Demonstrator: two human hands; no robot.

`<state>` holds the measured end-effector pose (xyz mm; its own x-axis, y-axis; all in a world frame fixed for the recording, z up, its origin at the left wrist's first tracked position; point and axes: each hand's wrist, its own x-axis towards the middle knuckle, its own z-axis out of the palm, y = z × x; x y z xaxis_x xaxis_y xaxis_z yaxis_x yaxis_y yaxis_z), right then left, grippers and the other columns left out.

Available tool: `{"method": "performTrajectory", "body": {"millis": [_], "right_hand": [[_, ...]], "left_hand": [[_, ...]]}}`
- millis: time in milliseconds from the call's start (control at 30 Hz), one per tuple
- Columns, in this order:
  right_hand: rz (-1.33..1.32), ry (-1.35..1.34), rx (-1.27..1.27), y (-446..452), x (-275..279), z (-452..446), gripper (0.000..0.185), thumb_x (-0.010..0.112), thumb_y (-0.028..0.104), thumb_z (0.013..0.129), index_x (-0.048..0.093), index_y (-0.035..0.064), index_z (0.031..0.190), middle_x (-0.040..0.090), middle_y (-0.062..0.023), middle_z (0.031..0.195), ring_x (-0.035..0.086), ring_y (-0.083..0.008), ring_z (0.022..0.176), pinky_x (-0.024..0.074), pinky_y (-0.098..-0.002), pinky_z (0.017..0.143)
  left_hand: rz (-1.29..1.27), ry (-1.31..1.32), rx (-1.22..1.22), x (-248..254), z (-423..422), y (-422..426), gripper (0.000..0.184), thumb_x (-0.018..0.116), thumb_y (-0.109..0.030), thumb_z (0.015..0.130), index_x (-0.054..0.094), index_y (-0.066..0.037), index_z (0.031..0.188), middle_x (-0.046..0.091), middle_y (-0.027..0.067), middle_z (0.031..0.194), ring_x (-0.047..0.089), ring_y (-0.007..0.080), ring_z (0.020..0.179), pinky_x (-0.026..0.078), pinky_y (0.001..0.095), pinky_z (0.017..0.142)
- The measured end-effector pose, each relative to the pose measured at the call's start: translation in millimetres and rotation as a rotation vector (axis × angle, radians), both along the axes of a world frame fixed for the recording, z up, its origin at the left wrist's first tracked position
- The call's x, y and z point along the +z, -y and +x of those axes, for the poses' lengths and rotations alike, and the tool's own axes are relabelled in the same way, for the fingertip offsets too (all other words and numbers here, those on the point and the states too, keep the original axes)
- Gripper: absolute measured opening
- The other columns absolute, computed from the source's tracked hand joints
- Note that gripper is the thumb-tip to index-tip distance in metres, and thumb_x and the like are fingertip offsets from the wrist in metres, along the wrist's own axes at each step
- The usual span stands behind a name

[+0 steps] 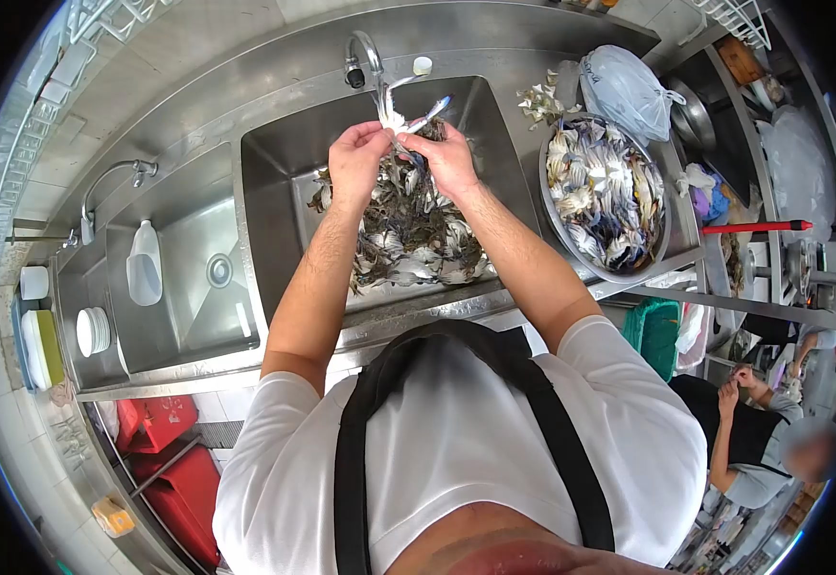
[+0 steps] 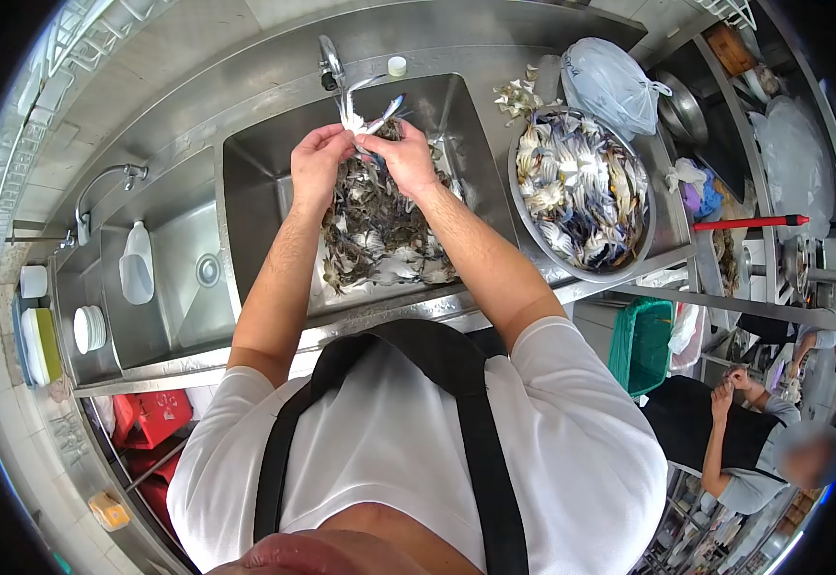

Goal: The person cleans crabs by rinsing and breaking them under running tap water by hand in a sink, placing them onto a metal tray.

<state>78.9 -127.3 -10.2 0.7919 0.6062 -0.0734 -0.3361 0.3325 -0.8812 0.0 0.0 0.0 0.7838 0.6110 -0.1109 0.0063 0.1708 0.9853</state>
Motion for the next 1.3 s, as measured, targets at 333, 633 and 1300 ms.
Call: {"method": "performTrajectory", "body": {"millis": [333, 633, 1300], "right_hand": [[0.014, -0.044, -0.079, 1, -2, -4, 0.024, 0.074, 0.003, 0.082, 0.061, 0.0018, 0.103, 0.068, -0.0052, 0.094, 0.065, -0.0144, 0.085, 0.0571, -0.0312, 0.072], [-0.008, -0.358, 0.068, 7, -18, -7, 0.021, 0.074, 0.007, 0.082, 0.062, 0.0035, 0.099, 0.067, -0.0057, 0.095, 0.065, -0.0174, 0.082, 0.0565, -0.033, 0.068], [-0.294, -0.18, -0.01, -4, -48, 28, 0.028, 0.079, 0.019, 0.081, 0.063, 0.007, 0.101, 0.061, 0.0039, 0.081, 0.053, -0.0053, 0.067, 0.0441, -0.0209, 0.056]], "left_hand": [[-0.12, 0.052, 0.062, -14, 8, 5, 0.022, 0.056, -0.004, 0.092, 0.059, 0.007, 0.111, 0.067, 0.0103, 0.096, 0.065, 0.0154, 0.08, 0.055, 0.0272, 0.075], [-0.035, 0.014, 0.207, -44, 10, 0, 0.015, 0.063, -0.001, 0.082, 0.06, 0.001, 0.096, 0.062, 0.0046, 0.083, 0.057, 0.0105, 0.068, 0.047, 0.0249, 0.061], [-0.073, 0.031, -0.199, -50, 57, -39, 0.022, 0.067, 0.0, 0.085, 0.061, 0.001, 0.106, 0.065, 0.0044, 0.089, 0.061, 0.0109, 0.077, 0.051, 0.024, 0.07]]}}
